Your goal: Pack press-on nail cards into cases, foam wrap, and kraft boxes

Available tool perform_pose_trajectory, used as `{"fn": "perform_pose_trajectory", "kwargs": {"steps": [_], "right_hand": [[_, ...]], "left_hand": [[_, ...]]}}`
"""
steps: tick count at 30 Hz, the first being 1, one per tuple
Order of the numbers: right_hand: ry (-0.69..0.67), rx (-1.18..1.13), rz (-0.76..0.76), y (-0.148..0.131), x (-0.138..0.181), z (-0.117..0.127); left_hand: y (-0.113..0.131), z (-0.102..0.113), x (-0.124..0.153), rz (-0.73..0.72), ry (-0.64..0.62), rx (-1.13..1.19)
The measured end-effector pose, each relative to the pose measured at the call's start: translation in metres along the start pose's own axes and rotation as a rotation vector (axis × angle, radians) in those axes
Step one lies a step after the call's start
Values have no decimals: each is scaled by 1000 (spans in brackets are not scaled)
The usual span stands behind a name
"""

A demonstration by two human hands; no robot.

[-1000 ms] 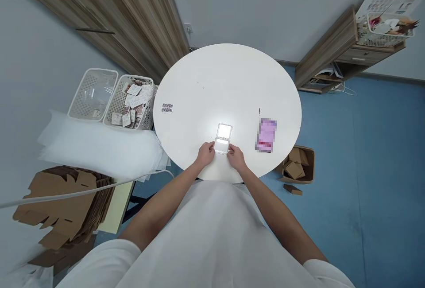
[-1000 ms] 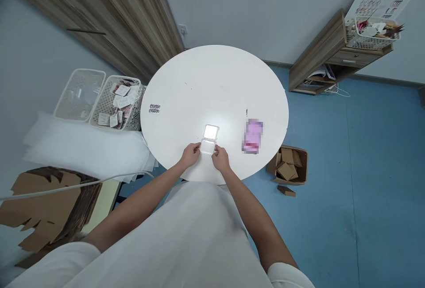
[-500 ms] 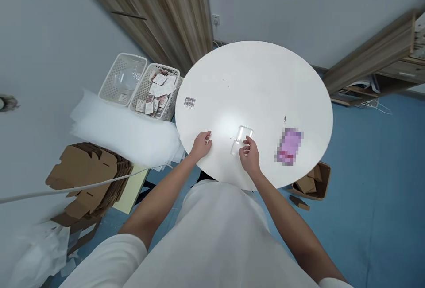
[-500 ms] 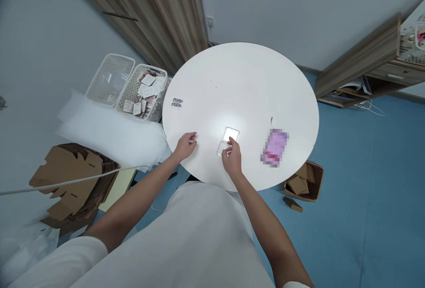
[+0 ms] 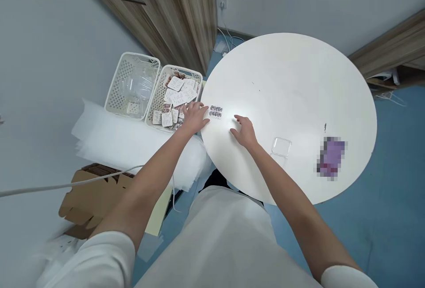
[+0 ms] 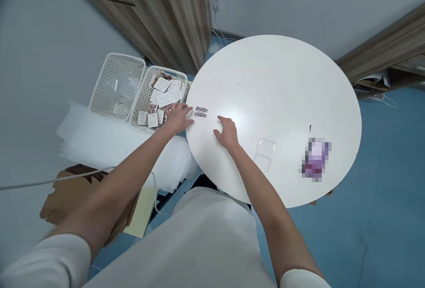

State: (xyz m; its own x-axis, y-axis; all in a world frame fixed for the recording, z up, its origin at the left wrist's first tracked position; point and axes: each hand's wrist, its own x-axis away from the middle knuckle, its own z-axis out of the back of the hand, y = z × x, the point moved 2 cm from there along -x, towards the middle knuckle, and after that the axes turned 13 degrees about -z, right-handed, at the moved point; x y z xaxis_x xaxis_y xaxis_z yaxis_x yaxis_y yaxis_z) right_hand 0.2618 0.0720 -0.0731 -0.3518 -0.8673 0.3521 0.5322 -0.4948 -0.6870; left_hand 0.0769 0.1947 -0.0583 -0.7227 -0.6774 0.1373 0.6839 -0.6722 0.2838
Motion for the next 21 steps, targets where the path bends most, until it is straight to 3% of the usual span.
{"fn": "perform_pose_trajectory", "kwargs": {"steps": [4,11,21], "right_hand": [[-58,68,-11,-16,-26,-18],[-38,172,-131,-21,-61,-42],[68,235,-150,-20,-73,-55]], "left_hand": [[-9,6,-21,-105,-78,-40],[-21,-5,-42,-159,-137,-18],[-24,-10,-45,-174,-136,23]]}}
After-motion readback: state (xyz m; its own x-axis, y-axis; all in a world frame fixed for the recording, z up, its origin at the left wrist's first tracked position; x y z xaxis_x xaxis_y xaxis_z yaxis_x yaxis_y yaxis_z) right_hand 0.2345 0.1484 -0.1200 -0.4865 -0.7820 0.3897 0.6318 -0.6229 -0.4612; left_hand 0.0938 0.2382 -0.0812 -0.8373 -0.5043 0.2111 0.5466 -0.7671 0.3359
